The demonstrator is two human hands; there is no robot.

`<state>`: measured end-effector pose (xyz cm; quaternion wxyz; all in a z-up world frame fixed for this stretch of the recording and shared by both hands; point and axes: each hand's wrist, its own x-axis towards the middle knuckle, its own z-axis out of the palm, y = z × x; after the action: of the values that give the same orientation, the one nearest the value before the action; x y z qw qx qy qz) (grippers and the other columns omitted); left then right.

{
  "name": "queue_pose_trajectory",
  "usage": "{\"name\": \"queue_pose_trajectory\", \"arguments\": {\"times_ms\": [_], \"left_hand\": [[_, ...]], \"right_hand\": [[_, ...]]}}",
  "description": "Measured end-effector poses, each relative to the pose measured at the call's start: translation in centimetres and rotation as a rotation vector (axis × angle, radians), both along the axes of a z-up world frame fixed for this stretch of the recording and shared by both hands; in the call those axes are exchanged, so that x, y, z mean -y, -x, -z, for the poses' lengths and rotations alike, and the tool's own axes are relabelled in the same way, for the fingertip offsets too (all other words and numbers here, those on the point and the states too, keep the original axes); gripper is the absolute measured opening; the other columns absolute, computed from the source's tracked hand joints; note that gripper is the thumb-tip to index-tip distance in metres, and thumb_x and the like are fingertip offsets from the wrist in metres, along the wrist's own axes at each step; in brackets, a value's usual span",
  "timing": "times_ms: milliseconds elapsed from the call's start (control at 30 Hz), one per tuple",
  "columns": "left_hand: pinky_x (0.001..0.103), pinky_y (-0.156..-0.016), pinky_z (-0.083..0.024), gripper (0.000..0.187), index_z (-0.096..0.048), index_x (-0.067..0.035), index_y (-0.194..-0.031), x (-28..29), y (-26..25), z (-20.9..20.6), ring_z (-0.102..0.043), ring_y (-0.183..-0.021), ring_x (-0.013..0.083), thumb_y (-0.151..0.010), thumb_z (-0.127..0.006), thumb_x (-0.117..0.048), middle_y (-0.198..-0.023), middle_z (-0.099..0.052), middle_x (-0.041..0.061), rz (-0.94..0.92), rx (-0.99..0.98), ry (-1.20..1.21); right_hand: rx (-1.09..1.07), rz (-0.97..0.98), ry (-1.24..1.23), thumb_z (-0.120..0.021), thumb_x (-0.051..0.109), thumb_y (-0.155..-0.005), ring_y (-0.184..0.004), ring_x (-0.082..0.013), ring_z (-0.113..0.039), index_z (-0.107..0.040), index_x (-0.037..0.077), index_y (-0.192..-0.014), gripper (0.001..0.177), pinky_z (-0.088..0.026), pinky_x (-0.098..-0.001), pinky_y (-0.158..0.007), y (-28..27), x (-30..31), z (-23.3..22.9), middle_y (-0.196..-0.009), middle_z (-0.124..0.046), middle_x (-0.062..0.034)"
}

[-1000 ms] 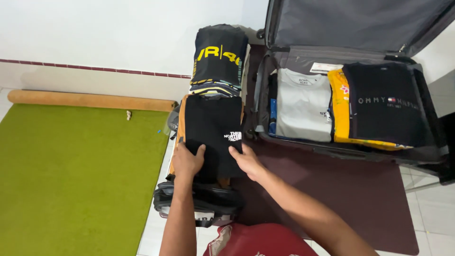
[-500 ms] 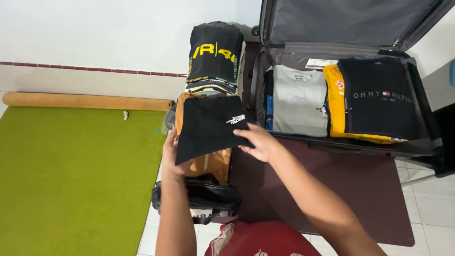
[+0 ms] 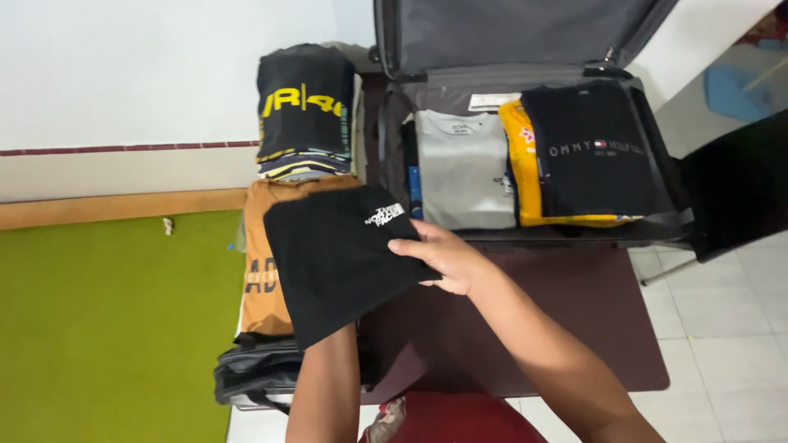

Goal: Packing various t-shirts and clothes into a suitcase on a table.

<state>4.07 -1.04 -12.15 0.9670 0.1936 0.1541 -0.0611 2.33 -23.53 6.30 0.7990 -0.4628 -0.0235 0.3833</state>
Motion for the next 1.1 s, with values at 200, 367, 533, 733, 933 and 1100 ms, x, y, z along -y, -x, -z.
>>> {"name": "queue_pose_trajectory", "arguments": {"times_ms": [200,367,533,733,933,1100], "left_hand": [[0.048,-0.103,-0.051,0.066,-0.060,-0.006,-0.136,4.5,-2.5,1.6,-0.065,-0.118,0.0330,-0.088,-0.046,-0.050,-0.136,-0.065,0.015,0.068,-0.074,-0.043],[0.048,-0.104,-0.049,0.068,-0.058,-0.006,-0.138,8.5,-4.5,2.5,-0.064,-0.119,0.0329,-0.090,-0.045,-0.052,-0.138,-0.064,0.015,0.130,-0.096,-0.090],[0.047,-0.106,-0.048,0.070,-0.057,-0.006,-0.140,11.6,-9.3,0.2,-0.063,-0.120,0.0327,-0.091,-0.043,-0.054,-0.140,-0.062,0.014,0.204,-0.097,-0.137],[0.047,-0.109,-0.045,0.072,-0.056,-0.007,-0.143,16.1,-18.5,-2.2,-0.062,-0.121,0.0326,-0.093,-0.042,-0.057,-0.143,-0.061,0.014,0.249,-0.140,-0.185],[0.046,-0.111,-0.043,0.074,-0.054,-0.007,-0.146,19.3,-24.0,-0.5,-0.061,-0.123,0.0324,-0.095,-0.040,-0.059,-0.145,-0.060,0.014,0.281,-0.196,-0.232],[0.046,-0.113,-0.041,0.076,-0.053,-0.007,-0.148,20.5,-27.6,1.3,-0.060,-0.124,0.0323,-0.096,-0.038,-0.062,-0.147,-0.059,0.014,0.300,-0.243,-0.274]], "right_hand": [[0.169,0.052,0.069,-0.066,0.007,-0.094,-0.117,-0.0170,-0.065,-0.056,0.001,-0.143,0.050,-0.053,-0.0336,-0.101,-1.9,5.7,-1.9,-0.132,-0.067,-0.0079],[0.211,0.149,0.147,-0.068,0.008,-0.092,-0.117,-0.0170,-0.065,-0.055,0.001,-0.144,0.055,-0.053,-0.0332,-0.101,-4.4,10.9,-0.9,-0.132,-0.067,-0.0084],[0.188,0.267,0.228,-0.070,0.010,-0.089,-0.116,-0.0170,-0.066,-0.057,0.001,-0.143,0.056,-0.052,-0.0316,-0.101,-7.5,15.8,2.3,-0.131,-0.070,-0.0079],[0.115,0.318,0.332,-0.071,0.011,-0.087,-0.115,-0.0164,-0.066,-0.061,0.003,-0.138,0.052,-0.051,-0.0317,-0.102,-9.8,20.1,6.6,-0.128,-0.072,-0.0067],[0.073,0.299,0.398,-0.070,0.013,-0.088,-0.114,-0.0169,-0.066,-0.062,0.001,-0.137,0.050,-0.051,-0.0317,-0.102,-12.7,22.6,8.1,-0.126,-0.072,-0.0061],[0.228,0.393,0.475,-0.069,0.018,-0.088,-0.118,-0.0169,-0.062,-0.057,0.003,-0.142,0.057,-0.047,-0.0312,-0.104,-17.2,23.7,10.4,-0.131,-0.069,-0.0073]]}}
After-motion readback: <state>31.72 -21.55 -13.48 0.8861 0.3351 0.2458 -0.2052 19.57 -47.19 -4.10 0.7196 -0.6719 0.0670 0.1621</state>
